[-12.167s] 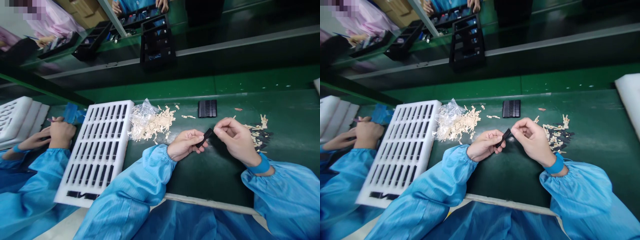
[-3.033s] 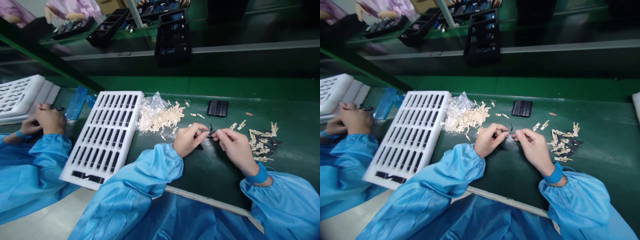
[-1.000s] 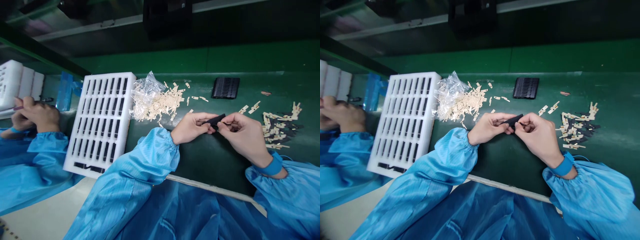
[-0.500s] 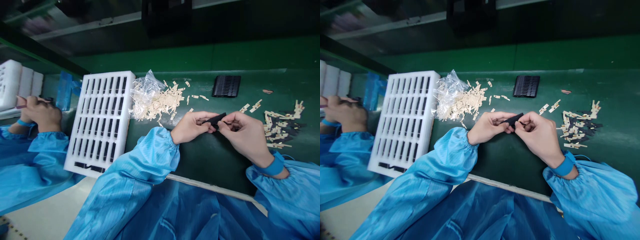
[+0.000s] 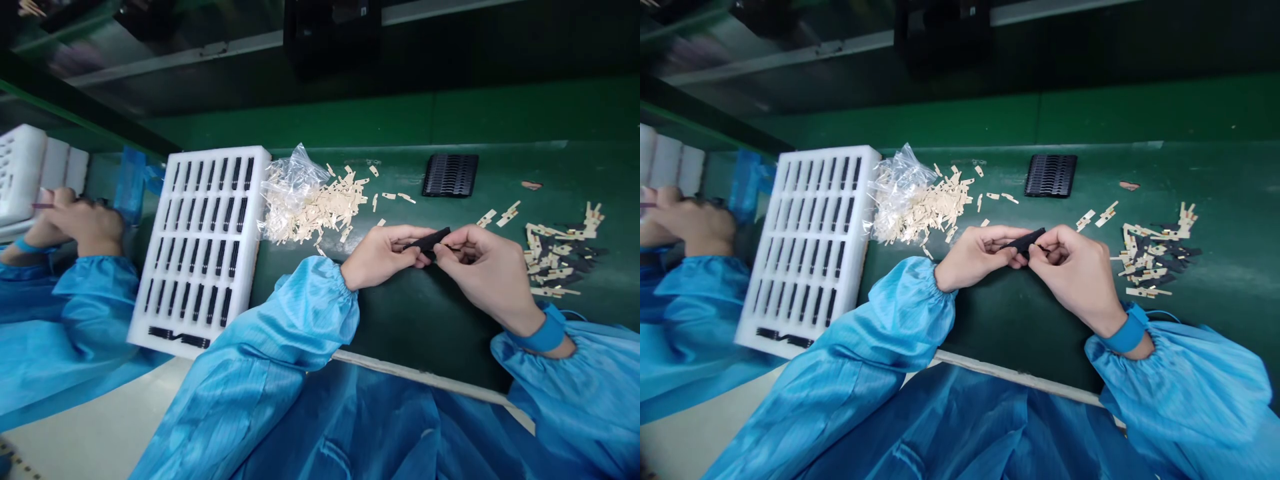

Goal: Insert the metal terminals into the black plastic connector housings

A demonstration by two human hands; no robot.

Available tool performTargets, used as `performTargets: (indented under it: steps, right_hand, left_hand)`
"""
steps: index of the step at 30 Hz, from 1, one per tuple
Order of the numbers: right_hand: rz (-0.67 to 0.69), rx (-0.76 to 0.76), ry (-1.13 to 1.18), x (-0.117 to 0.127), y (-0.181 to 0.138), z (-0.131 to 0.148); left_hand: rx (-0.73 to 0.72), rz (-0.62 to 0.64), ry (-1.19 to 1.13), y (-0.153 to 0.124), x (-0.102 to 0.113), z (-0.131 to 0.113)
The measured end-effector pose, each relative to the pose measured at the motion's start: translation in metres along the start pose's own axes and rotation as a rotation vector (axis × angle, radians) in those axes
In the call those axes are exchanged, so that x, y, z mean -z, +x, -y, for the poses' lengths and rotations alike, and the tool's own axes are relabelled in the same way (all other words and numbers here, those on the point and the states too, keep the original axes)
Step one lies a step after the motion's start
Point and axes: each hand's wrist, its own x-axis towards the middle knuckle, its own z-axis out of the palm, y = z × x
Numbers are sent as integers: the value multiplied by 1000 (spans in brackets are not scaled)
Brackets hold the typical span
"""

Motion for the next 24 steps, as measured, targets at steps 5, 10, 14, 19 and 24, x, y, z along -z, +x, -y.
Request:
performTargets:
  steps: [5, 10, 14, 19, 24]
  right_hand:
    - [-8, 18, -4, 0, -1, 0]
    - [-15, 31, -28, 0, -2, 0]
    - [-38, 85, -79, -1, -4, 3]
    - [-88, 184, -137, -5, -7, 5]
    - [-136, 270, -311, -9, -11, -1]
  left_hand:
    - [25, -11, 4, -1, -1, -1]
    - [26, -12, -17, -1, -1, -2]
    - [4, -2, -22, -1, -2, -3]
    - [-36, -58, -5, 0, -7, 2]
    - [-46, -146, 39, 0, -15, 8]
